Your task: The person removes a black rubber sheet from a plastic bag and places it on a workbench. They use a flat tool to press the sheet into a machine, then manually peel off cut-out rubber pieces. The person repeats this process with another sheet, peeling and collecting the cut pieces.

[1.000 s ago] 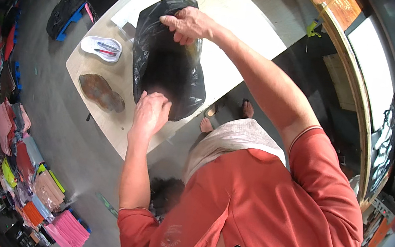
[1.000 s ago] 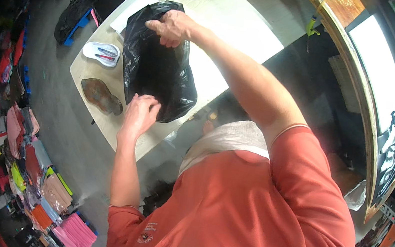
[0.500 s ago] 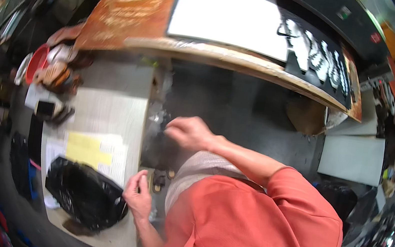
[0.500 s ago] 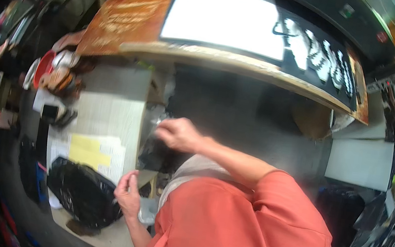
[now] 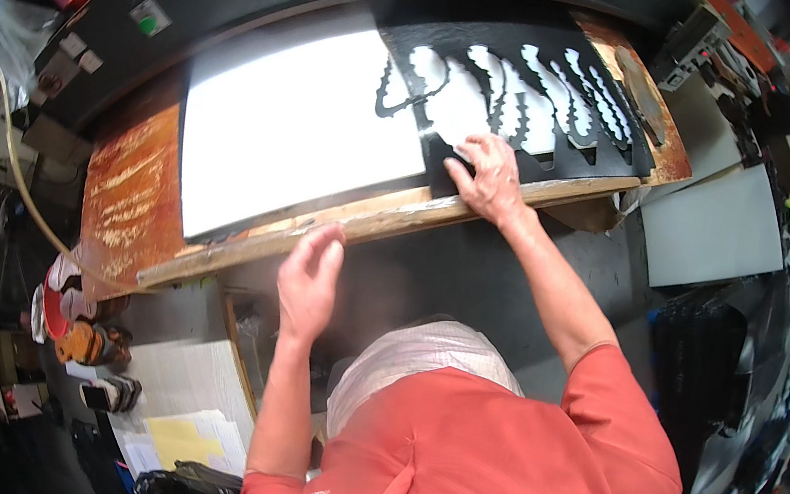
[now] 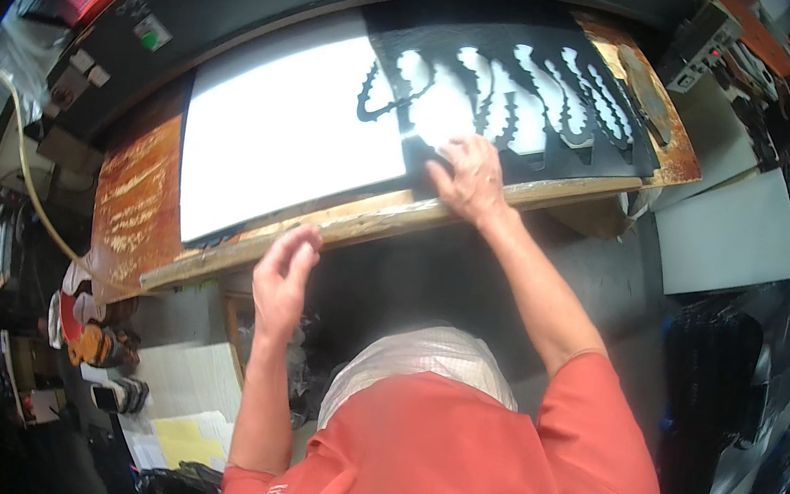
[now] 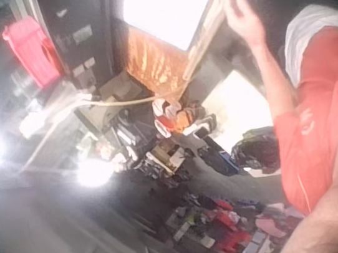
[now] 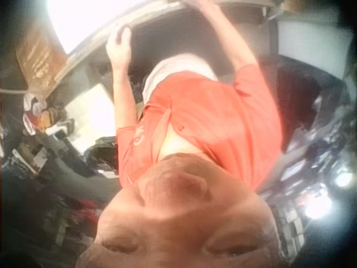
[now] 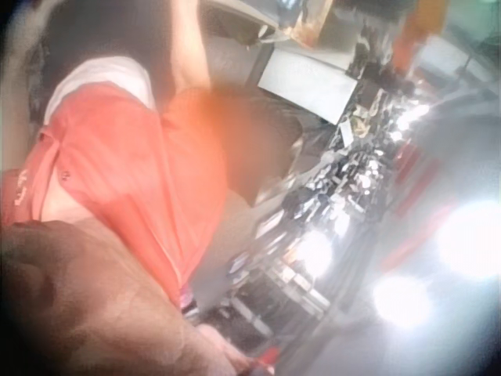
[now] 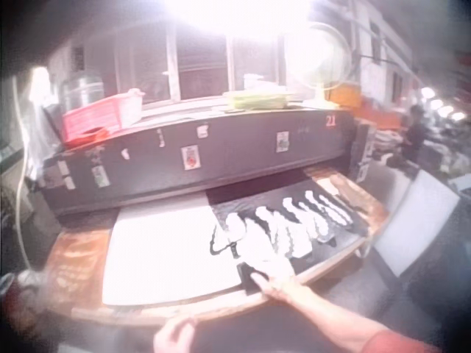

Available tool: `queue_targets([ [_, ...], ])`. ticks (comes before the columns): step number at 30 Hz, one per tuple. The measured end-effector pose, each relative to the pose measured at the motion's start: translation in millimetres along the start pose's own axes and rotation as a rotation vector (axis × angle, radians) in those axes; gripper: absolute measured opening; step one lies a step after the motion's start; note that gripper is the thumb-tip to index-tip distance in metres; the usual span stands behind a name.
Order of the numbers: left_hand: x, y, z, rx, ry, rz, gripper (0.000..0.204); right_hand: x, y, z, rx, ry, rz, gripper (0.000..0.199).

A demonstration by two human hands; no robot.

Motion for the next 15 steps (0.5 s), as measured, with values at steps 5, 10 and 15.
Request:
queue_targets([
  [5, 115, -20, -6, -0.470, -0.003, -0.160, 0.058, -10, -15, -12, -0.022, -0.076, 0.138, 0.034],
  [10, 201, -37, 1, -0.624, -0.102, -0.219, 0.067, -7, -24, -18, 0.136, -0.216, 0.227, 0.020],
  [15, 260, -54, 18, -0.695, -0.135, -0.267, 0.051, 1, -61, -31, 0.179, -0.174, 0.087, 0.021],
])
Point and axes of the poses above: each hand's wrist, its own x-axis towards the middle knuckle, its own z-axis out of the palm, y = z × x, the point moved 6 cm from there along x, towards the middle knuckle, and after that the axes turned 13 degrees about -y, right-handed, at the moved point
